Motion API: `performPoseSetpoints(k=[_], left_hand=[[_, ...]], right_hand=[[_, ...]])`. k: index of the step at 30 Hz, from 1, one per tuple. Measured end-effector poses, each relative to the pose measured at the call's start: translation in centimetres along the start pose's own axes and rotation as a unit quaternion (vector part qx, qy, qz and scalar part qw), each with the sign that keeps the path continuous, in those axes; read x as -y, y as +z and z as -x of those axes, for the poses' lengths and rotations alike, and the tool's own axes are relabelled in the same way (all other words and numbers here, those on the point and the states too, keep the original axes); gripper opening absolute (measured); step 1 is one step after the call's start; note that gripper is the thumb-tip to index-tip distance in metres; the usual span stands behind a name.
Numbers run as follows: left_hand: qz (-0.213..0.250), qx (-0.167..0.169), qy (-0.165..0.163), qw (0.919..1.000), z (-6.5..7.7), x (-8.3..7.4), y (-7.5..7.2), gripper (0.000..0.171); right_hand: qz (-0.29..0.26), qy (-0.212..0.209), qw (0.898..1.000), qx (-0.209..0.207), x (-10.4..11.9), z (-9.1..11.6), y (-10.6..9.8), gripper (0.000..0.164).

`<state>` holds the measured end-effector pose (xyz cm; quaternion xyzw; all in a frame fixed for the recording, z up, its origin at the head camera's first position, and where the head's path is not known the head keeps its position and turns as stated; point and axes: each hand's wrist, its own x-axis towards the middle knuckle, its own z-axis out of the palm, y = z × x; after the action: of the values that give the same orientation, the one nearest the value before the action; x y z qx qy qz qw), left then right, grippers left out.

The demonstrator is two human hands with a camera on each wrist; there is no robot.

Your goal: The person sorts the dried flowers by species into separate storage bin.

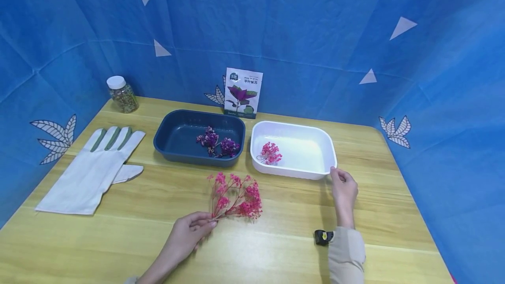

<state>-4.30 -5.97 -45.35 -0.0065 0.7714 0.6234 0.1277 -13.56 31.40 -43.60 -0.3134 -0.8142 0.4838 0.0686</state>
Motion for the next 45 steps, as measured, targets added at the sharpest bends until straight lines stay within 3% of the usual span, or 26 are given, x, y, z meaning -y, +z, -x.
performPoseSetpoints(k=[6,15,25,38,45], left_hand=[[-0.004,-0.009,0.010,0.9999,0.0,-0.5,0.2,0.036],[-0.034,-0.013,0.001,0.9993,-0.1,0.3,0.1,0.034],[-0.021,-0.027,0.015,0.9993,-0.3,-0.3,0.0,0.035],[-0.028,-0.046,0.086,0.9949,-1.8,-2.8,0.2,0.027],[-0.042,-0.024,0.118,0.9919,-3.4,-4.3,0.2,0.024]], right_hand=[[0.000,-0.003,1.000,-0.002,0.0,0.0,0.0,0.064],[-0.002,-0.001,1.000,0.001,0.1,-0.1,0.0,0.064],[-0.004,-0.002,1.000,0.003,0.3,-0.1,0.0,0.063],[-0.009,0.002,1.000,0.005,0.1,-0.1,0.1,0.064],[-0.004,-0.003,1.000,0.003,-0.1,0.0,0.1,0.065]])
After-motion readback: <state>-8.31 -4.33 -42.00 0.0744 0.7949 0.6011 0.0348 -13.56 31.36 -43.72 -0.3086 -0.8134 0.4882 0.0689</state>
